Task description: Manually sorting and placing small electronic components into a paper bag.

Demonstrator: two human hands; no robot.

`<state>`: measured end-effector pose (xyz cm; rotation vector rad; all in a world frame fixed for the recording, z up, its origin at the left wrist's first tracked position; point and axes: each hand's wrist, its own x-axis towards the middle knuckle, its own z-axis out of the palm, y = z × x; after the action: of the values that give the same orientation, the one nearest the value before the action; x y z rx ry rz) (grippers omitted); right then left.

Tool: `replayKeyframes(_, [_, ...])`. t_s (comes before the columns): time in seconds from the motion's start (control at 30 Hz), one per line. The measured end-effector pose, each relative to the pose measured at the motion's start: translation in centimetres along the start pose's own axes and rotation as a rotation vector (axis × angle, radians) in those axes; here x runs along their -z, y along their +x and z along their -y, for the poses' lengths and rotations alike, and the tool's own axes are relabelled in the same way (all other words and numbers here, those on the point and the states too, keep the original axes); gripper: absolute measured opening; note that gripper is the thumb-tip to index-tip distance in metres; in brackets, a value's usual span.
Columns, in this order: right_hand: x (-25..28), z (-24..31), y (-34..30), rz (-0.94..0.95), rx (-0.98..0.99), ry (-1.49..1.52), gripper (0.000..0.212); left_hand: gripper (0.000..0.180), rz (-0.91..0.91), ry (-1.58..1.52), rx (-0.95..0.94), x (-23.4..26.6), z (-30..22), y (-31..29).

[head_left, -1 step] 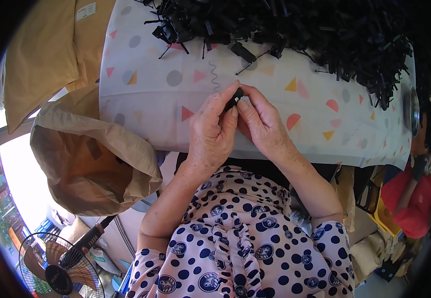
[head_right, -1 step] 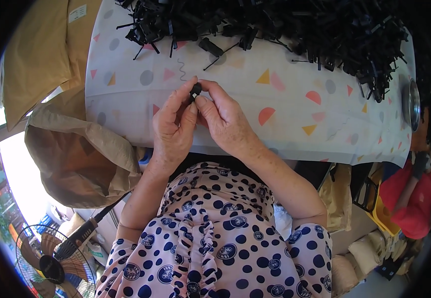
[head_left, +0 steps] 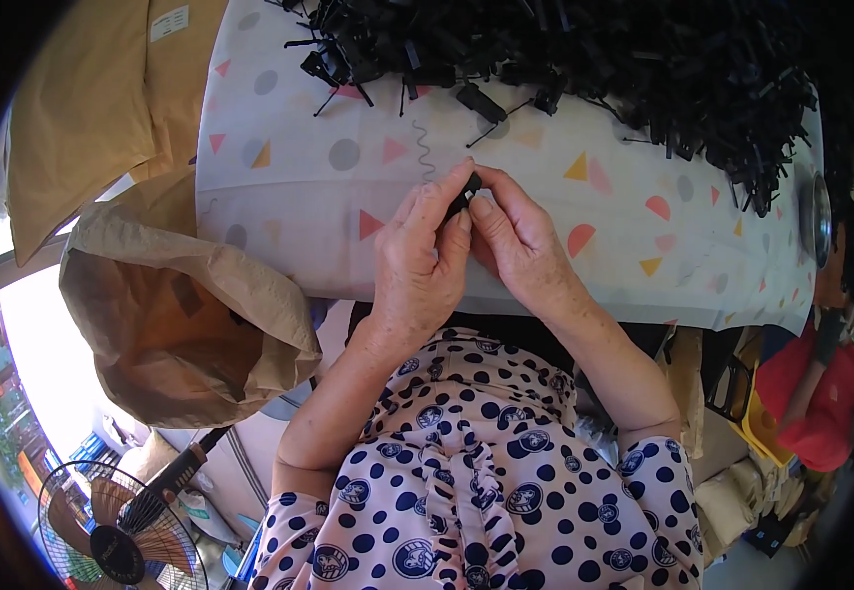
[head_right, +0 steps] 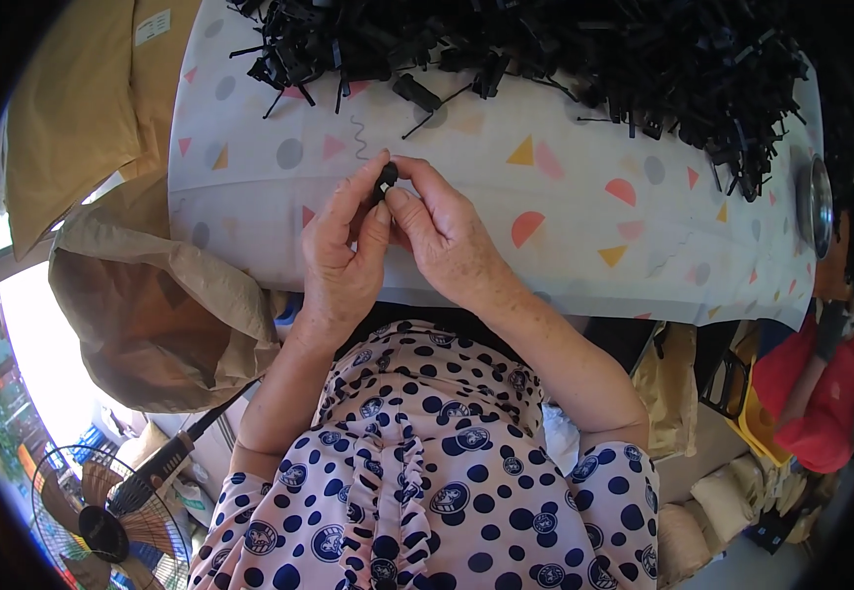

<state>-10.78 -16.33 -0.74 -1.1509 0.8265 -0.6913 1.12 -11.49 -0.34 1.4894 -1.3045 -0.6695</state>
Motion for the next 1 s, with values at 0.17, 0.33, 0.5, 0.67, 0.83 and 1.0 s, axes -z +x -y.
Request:
replayKeyframes(0.17, [1.4, 2.1, 0.7, 0.13, -0.24, 0.092, 0.032, 0.038, 0.021, 0.2, -0.048, 0.3, -0.4, 0.6])
replayKeyframes(0.33, [2.8, 2.1, 1.8, 0.242, -0.221, -0.165, 0.031, 0.035, 0.134, 0.2, 0.052, 1.1, -1.2, 1.6])
replayKeyframes(0.5, [2.5, 1.1, 1.4, 0.108, 0.144, -0.277, 0.024, 0.033, 0.031, -0.58, 0.294, 2.5, -0.9, 1.6])
replayKeyframes(0.67, [2.6, 2.2, 0.9, 0.14, 0.037, 0.035, 0.017, 0.037, 0.05, -0.9, 0.479, 3.0, -0.9, 1.4])
replayKeyframes(0.83, [3.3, 2.1, 1.8, 0.204, 0.006, 0.256, 0.018, 0.038, 0.219, -0.827, 0.475, 2.9, -1.4, 1.3])
replayKeyframes(1.0, [3.5, 2.2, 1.9, 0.328, -0.058, 0.279, 0.024, 0.039, 0.35, -0.76, 0.389, 2.9, -1.5, 1.3])
